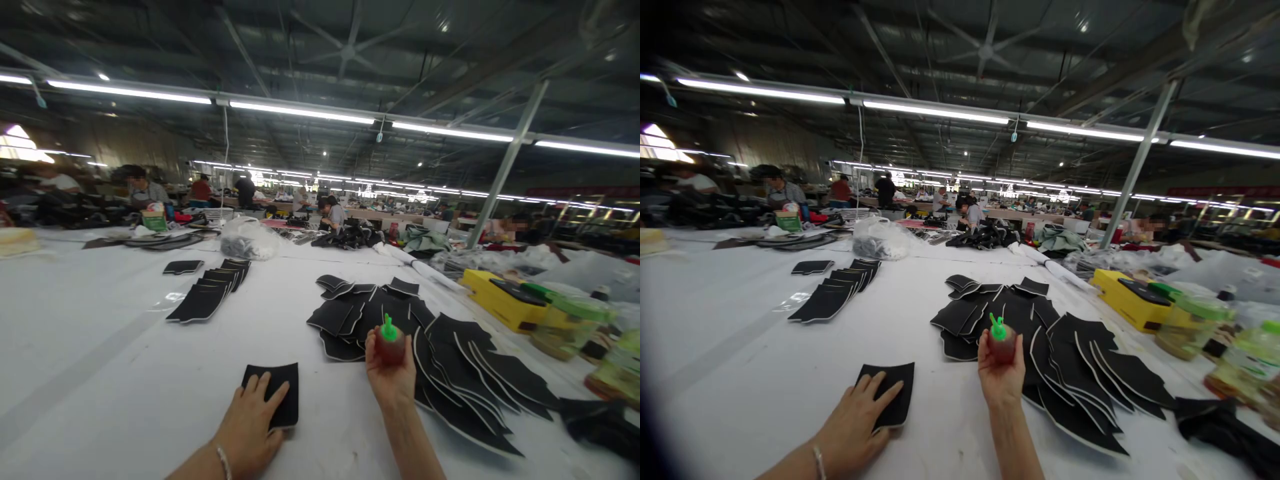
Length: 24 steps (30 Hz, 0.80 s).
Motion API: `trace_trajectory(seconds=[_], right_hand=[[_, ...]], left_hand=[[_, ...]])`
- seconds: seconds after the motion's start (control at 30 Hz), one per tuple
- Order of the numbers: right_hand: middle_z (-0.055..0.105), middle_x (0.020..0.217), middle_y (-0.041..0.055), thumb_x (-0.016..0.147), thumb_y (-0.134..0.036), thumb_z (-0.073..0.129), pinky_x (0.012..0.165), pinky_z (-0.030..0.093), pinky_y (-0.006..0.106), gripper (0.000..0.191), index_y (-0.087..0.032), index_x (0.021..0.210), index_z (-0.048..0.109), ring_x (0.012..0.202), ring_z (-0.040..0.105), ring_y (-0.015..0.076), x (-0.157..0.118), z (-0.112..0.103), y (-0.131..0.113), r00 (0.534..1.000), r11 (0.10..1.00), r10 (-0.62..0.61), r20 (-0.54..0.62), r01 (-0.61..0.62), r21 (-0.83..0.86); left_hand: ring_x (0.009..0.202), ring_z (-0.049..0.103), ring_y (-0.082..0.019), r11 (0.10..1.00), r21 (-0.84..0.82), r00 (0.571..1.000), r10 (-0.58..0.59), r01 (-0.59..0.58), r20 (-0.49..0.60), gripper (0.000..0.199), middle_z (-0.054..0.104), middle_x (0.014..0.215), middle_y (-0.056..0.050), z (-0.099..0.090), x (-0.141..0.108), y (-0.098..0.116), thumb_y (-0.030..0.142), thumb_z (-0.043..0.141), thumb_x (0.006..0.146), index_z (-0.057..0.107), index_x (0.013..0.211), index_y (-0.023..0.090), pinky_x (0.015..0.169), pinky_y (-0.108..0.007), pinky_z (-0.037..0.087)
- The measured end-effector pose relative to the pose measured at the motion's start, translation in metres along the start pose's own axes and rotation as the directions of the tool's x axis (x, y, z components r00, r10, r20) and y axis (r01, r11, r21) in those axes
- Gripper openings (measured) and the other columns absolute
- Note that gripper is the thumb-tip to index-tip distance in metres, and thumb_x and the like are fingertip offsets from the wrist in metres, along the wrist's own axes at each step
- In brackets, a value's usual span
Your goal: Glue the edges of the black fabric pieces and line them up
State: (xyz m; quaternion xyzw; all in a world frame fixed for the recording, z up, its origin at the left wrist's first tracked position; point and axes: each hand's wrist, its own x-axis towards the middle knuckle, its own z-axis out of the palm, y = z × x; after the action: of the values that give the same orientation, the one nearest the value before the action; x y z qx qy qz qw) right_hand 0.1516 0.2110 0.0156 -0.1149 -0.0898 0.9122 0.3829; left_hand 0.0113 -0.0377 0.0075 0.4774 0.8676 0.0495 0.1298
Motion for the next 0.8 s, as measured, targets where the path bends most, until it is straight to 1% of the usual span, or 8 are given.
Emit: trace_trajectory(seconds=[0.07, 0.17, 0.3, 0.37, 0.47, 0.57, 0.67, 0.8], right_hand=[[0.072, 0.091, 0.0098, 0.075, -0.044, 0.076, 0.074, 0.061, 0.023, 0.041, -0.011, 0.098, 0.068, 0.086, 0.071, 0.0167, 0.002, -0.002, 0.0, 1.0, 1.0, -0.002, -0.007, 0.002, 0.0], [0.073, 0.092, 0.0092, 0.078, -0.044, 0.074, 0.074, 0.062, 0.027, 0.038, -0.013, 0.099, 0.067, 0.088, 0.071, 0.0181, 0.006, -0.005, 0.002, 1.0, 1.0, -0.01, -0.003, 0.01, -0.006], [0.074, 0.092, 0.0108, 0.087, -0.041, 0.065, 0.075, 0.063, 0.03, 0.031, -0.013, 0.1, 0.068, 0.089, 0.072, 0.0206, 0.008, -0.006, 0.005, 0.998, 1.0, -0.019, -0.064, 0.02, 0.018], [0.073, 0.091, 0.0117, 0.091, -0.041, 0.059, 0.074, 0.063, 0.029, 0.032, -0.012, 0.1, 0.068, 0.088, 0.072, 0.0208, 0.006, -0.004, 0.007, 0.996, 0.999, -0.001, -0.087, 0.004, 0.033], [0.074, 0.09, 0.0123, 0.093, -0.041, 0.055, 0.073, 0.063, 0.029, 0.033, -0.011, 0.099, 0.068, 0.087, 0.072, 0.0208, 0.002, -0.001, 0.01, 0.996, 0.999, 0.006, -0.091, -0.003, 0.032], [0.074, 0.089, 0.0108, 0.09, -0.042, 0.059, 0.072, 0.063, 0.028, 0.031, -0.013, 0.097, 0.069, 0.085, 0.072, 0.0197, 0.002, 0.003, 0.011, 0.997, 1.0, -0.025, -0.075, 0.024, -0.004], [0.074, 0.088, 0.0084, 0.089, -0.042, 0.06, 0.07, 0.063, 0.028, 0.029, -0.015, 0.096, 0.069, 0.085, 0.072, 0.0187, 0.006, 0.004, 0.009, 0.998, 0.998, -0.036, -0.059, 0.033, -0.06], [0.074, 0.088, 0.0065, 0.084, -0.048, 0.064, 0.068, 0.063, 0.032, 0.03, -0.019, 0.092, 0.07, 0.083, 0.072, 0.0211, 0.002, -0.01, 0.005, 0.991, 0.982, -0.091, -0.101, 0.072, -0.177]], left_hand=[[0.14, 0.034, -0.04, 0.999, 0.017, 0.999, 0.039, -0.039, 0.015, 0.073, 0.036, 0.155, -0.013, 0.003, -0.001, -0.007, 0.022, 0.056, 0.073, 0.047, 0.145, 0.035, 0.109, -0.061, 0.028], [0.14, 0.036, -0.034, 0.991, 0.008, 0.986, 0.135, -0.137, 0.098, 0.075, 0.04, 0.154, -0.007, -0.011, -0.01, -0.034, 0.009, 0.055, 0.064, 0.058, 0.131, 0.04, 0.11, -0.058, 0.028], [0.14, 0.034, -0.037, 0.981, -0.044, 0.94, 0.194, -0.189, 0.279, 0.058, 0.042, 0.153, -0.004, -0.045, -0.024, -0.061, 0.027, 0.073, 0.058, 0.067, 0.115, 0.033, 0.114, -0.056, 0.024], [0.135, 0.041, -0.037, 0.989, -0.085, 0.959, 0.137, -0.12, 0.248, 0.049, 0.052, 0.144, -0.006, -0.054, -0.026, -0.056, 0.046, 0.073, 0.063, 0.07, 0.108, 0.029, 0.112, -0.051, 0.031], [0.131, 0.047, -0.036, 0.996, -0.083, 0.992, -0.015, 0.025, 0.123, 0.066, 0.057, 0.137, -0.014, -0.046, -0.022, -0.034, 0.054, 0.063, 0.07, 0.062, 0.127, 0.022, 0.109, -0.05, 0.036], [0.144, 0.026, -0.043, 0.993, 0.016, 0.986, -0.121, 0.12, 0.117, 0.092, 0.032, 0.156, -0.021, -0.024, -0.015, -0.021, 0.044, 0.063, 0.067, 0.038, 0.151, 0.014, 0.114, -0.057, 0.026], [0.145, 0.024, -0.041, 0.994, 0.041, 0.988, -0.11, 0.106, 0.106, 0.086, 0.027, 0.159, -0.018, -0.015, -0.01, -0.031, 0.03, 0.059, 0.066, 0.041, 0.149, 0.018, 0.114, -0.056, 0.025], [0.133, 0.04, -0.04, 1.0, -0.002, 0.984, 0.029, -0.029, 0.176, 0.084, 0.039, 0.153, -0.009, -0.03, -0.019, -0.047, 0.02, 0.066, 0.055, 0.053, 0.137, 0.03, 0.104, -0.058, 0.037]])
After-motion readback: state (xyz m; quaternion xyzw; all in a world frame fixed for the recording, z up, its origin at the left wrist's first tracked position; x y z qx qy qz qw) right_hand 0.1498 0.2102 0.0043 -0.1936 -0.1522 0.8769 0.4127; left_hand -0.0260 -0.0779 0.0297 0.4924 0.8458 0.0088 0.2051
